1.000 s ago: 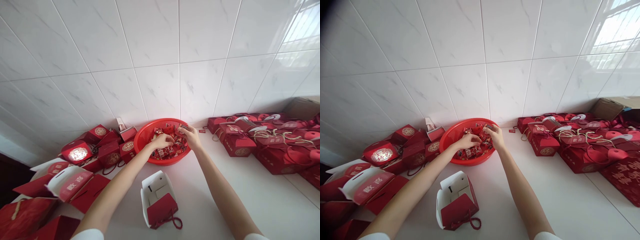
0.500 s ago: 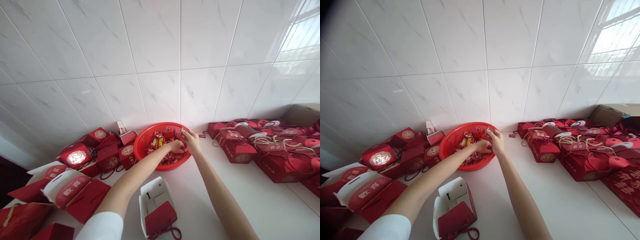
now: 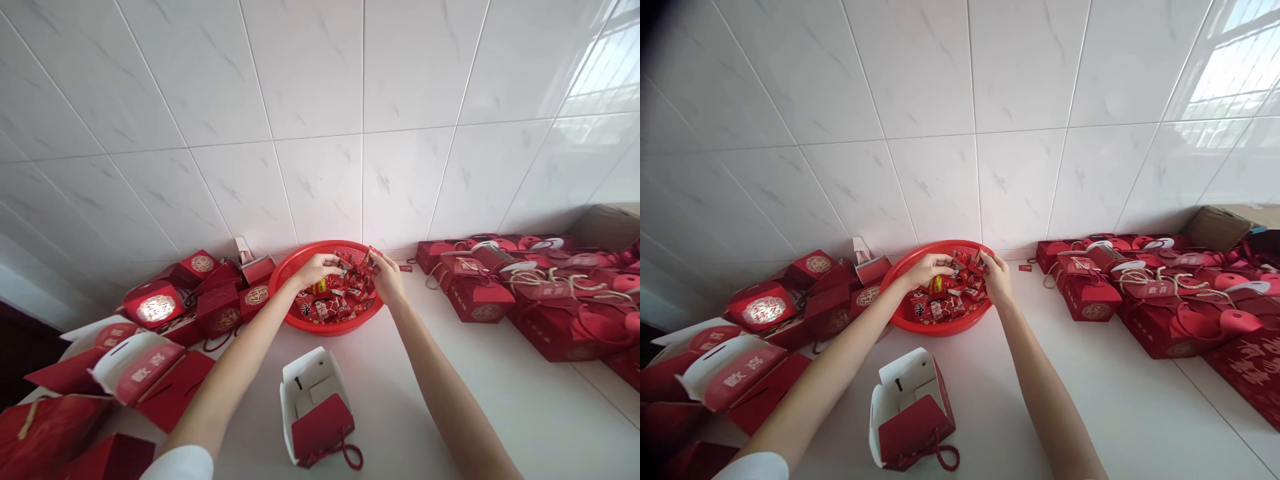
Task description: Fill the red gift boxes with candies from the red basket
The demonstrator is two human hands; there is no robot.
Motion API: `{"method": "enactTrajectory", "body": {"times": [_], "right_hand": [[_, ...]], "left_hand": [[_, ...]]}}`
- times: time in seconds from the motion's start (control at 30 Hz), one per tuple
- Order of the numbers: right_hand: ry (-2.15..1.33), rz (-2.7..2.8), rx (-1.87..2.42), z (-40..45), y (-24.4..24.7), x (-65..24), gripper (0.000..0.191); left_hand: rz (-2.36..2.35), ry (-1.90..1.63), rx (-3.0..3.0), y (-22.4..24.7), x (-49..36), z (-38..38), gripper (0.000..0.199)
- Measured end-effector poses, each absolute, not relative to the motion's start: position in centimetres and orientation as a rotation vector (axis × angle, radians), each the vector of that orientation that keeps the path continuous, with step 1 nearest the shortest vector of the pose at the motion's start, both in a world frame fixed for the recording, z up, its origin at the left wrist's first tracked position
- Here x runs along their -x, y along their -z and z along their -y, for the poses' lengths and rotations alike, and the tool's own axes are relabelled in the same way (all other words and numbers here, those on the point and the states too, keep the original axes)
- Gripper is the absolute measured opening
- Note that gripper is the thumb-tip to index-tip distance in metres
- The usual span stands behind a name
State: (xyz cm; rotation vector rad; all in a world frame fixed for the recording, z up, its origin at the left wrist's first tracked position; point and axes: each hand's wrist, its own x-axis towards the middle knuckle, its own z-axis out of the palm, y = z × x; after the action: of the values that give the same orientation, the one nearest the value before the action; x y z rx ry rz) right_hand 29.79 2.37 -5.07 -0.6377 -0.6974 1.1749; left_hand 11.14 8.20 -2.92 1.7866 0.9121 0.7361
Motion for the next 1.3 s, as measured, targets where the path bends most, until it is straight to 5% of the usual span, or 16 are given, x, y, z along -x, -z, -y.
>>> {"method": "enactTrajectory", "body": {"times": [0.1, 0.37, 0.77, 1.1, 1.23, 1.3], "right_hand": [[-1.175, 0.733, 0.649, -2.2, 5.0, -29.9, 0.019], [-1.196, 1.083, 0.812, -1.1, 4.7, -29.8, 0.015], [-1.228, 1.008, 0.788, -1.1, 4.9, -29.9, 0.018], [-1.225, 0.808, 0.699, -1.4, 4.5, -30.0, 0.022], [-1.195, 0.723, 0.666, -1.8, 4.6, -30.3, 0.023], [-1.197, 0.722, 0.661, -2.0, 4.8, -30.3, 0.024]], "left_hand": [[-1.051, -0.694, -1.795, 2.6, -10.5, -7.6, 0.017], [-1.022, -0.762, -1.827, 2.1, -10.7, -7.1, 0.028], [-1.325, 0.284, -2.306, 3.7, -11.0, -6.6, 0.021], [-1.263, 0.337, -2.228, 3.3, -10.6, -6.2, 0.028], [-1.240, 0.163, -2.177, 2.3, -9.8, -7.3, 0.009], [-1.221, -0.069, -2.122, 2.0, -9.8, -7.9, 0.016]]}}
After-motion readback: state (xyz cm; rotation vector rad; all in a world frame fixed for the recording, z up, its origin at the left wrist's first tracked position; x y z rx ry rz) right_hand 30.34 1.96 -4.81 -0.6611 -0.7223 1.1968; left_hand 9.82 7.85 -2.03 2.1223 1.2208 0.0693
